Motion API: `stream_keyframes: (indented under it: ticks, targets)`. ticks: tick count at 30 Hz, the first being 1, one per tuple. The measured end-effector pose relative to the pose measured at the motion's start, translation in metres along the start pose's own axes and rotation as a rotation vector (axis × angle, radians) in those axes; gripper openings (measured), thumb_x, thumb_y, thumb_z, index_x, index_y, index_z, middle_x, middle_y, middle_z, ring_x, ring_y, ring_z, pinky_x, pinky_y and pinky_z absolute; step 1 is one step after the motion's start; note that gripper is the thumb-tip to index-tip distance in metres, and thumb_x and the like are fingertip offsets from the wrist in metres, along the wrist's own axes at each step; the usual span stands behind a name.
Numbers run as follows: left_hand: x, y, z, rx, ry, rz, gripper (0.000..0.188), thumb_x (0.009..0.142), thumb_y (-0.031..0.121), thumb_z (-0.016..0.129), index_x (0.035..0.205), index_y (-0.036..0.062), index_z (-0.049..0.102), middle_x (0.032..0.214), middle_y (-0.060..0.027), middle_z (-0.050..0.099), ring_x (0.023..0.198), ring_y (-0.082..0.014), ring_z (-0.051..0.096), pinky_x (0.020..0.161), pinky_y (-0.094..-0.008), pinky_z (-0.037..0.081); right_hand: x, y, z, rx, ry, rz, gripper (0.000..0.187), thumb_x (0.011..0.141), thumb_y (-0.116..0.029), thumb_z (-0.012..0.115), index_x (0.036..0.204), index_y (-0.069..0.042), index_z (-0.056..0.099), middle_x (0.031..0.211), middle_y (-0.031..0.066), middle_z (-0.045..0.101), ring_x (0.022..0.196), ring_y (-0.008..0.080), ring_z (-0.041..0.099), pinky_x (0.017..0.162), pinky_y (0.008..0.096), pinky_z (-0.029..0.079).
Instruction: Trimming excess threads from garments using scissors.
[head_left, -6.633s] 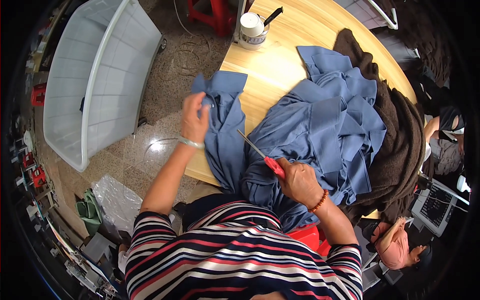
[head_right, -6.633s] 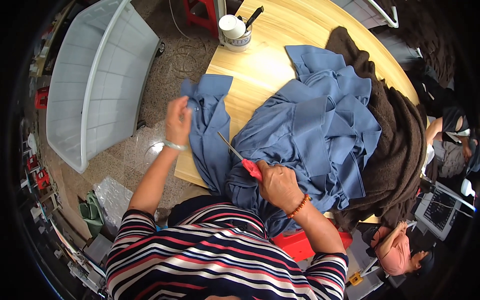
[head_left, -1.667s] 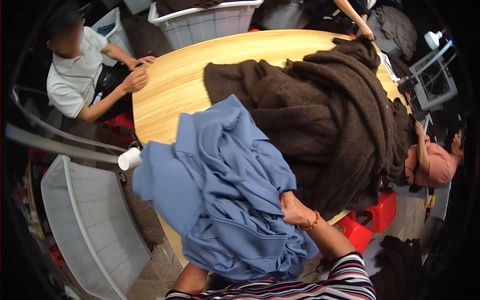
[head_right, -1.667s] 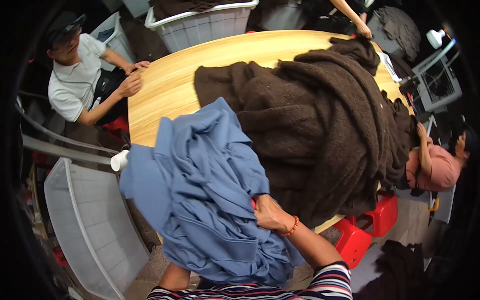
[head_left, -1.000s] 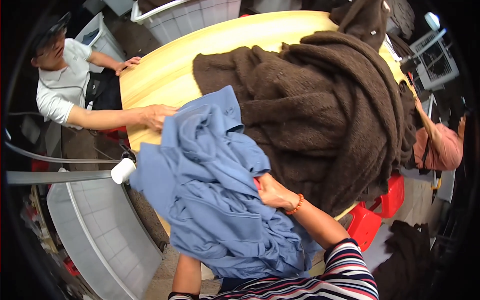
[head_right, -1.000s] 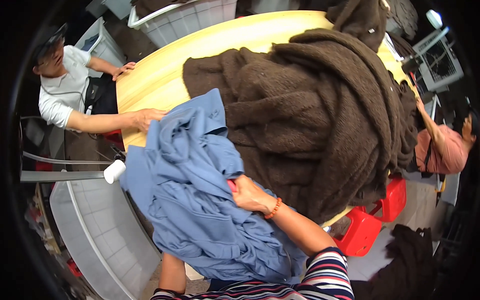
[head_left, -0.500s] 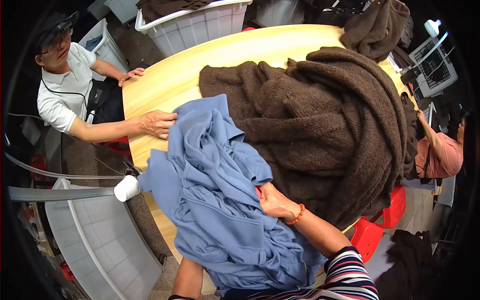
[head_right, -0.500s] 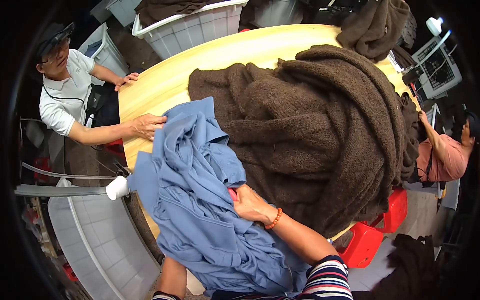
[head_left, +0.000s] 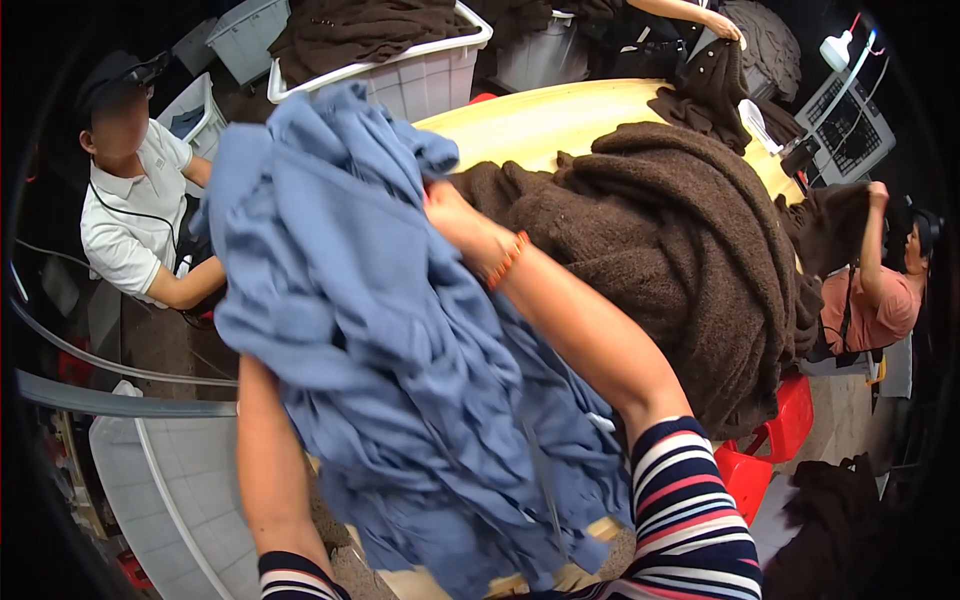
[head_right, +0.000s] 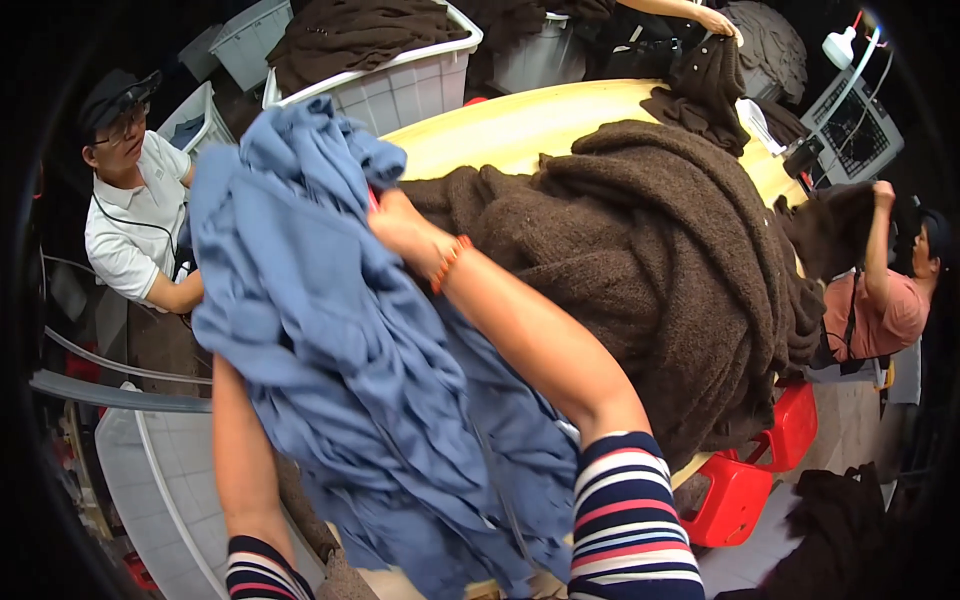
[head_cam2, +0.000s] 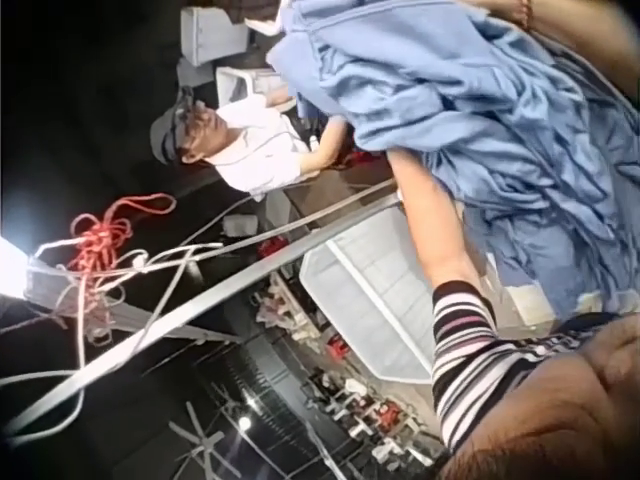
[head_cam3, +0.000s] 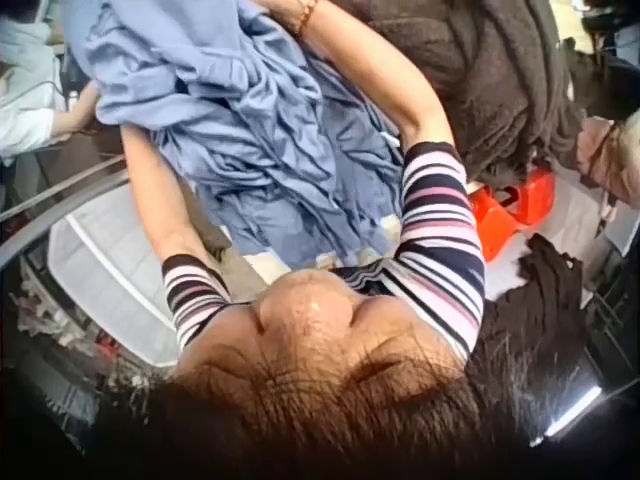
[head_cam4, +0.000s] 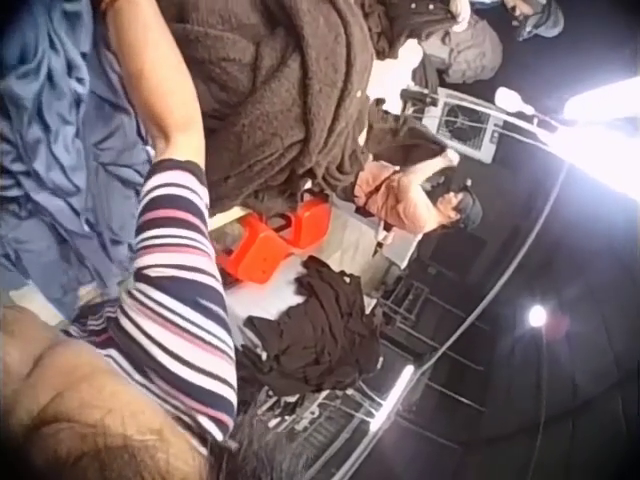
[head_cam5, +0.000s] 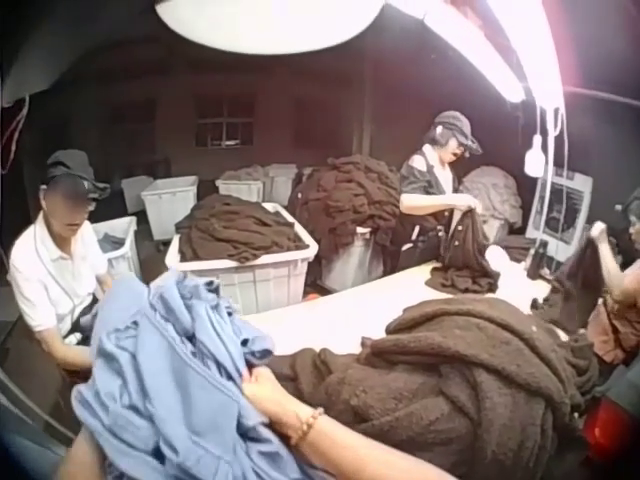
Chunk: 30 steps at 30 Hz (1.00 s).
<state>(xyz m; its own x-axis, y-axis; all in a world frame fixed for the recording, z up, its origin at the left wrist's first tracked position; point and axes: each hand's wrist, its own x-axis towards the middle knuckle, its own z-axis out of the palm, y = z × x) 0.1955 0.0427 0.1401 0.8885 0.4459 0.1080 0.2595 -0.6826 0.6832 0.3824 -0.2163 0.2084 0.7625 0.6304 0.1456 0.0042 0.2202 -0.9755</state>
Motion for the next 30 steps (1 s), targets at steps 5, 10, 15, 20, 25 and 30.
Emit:
stream_keyframes:
  ticks: [5, 10, 15, 20, 25, 30]
  targets:
    - [0.159, 0.029, 0.004, 0.016, 0.090, -0.091, 0.064, 0.090, 0.032, 0.053, 0.143, 0.0038, 0.032, 0.144, -0.0179, 0.040, 0.128, -0.0343, 0.043, 0.106, -0.0385, 0.036, 0.097, -0.012, -0.016, -0.553, 0.176, 0.290, 0.038, 0.078, -0.012, 0.058, 0.111, 0.006, 0.059, 0.102, 0.0214, 0.066, 0.096, 0.0333, 0.064, 0.081, 0.0398, 0.051]
    - [0.064, 0.117, 0.128, 0.221, -0.056, -0.403, 0.088, 0.084, 0.060, 0.054, 0.151, 0.0136, 0.019, 0.152, -0.0132, 0.029, 0.138, -0.0434, 0.024, 0.112, -0.0567, 0.015, 0.055, 0.069, -0.052, -0.918, 0.254, 0.354, 0.045, 0.082, -0.022, 0.054, 0.122, -0.003, 0.049, 0.102, 0.0270, 0.063, 0.092, 0.0412, 0.064, 0.080, 0.0471, 0.050]
    - [0.037, 0.034, 0.187, 0.709, 0.129, -0.212, 0.090, 0.075, 0.070, 0.056, 0.147, 0.0217, 0.031, 0.152, -0.0113, 0.028, 0.139, -0.0472, 0.012, 0.104, -0.0672, 0.016, 0.025, 0.106, -0.015, -1.027, 0.190, 0.238, 0.049, 0.085, -0.021, 0.050, 0.132, -0.010, 0.043, 0.120, 0.0249, 0.057, 0.106, 0.0435, 0.057, 0.090, 0.0491, 0.046]
    - [0.032, -0.005, 0.204, 0.754, 0.256, -0.133, 0.091, 0.073, 0.071, 0.058, 0.145, 0.0194, 0.036, 0.150, -0.0085, 0.032, 0.138, -0.0457, 0.019, 0.099, -0.0662, 0.025, 0.032, 0.119, -0.018, -0.990, 0.156, 0.298, 0.054, 0.085, -0.021, 0.050, 0.136, -0.008, 0.040, 0.128, 0.0234, 0.053, 0.110, 0.0416, 0.056, 0.094, 0.0490, 0.045]
    - [0.035, -0.008, 0.215, 0.851, 0.204, -0.155, 0.086, 0.074, 0.070, 0.058, 0.140, 0.0158, 0.042, 0.150, -0.0067, 0.033, 0.137, -0.0447, 0.022, 0.099, -0.0643, 0.025, 0.022, 0.108, -0.057, -0.702, 0.207, 0.190, 0.057, 0.086, -0.023, 0.059, 0.137, -0.008, 0.039, 0.114, 0.0219, 0.060, 0.098, 0.0352, 0.063, 0.083, 0.0415, 0.052]
    - [0.040, -0.015, 0.195, 0.895, 0.180, -0.183, 0.084, 0.075, 0.067, 0.061, 0.138, 0.0142, 0.045, 0.151, -0.0051, 0.029, 0.138, -0.0433, 0.020, 0.099, -0.0629, 0.025, -0.066, 0.026, -0.079, -0.151, 0.400, 0.255, 0.054, 0.091, -0.016, 0.058, 0.140, -0.011, 0.036, 0.088, 0.0060, 0.057, 0.066, 0.0104, 0.057, 0.048, 0.0238, 0.048]
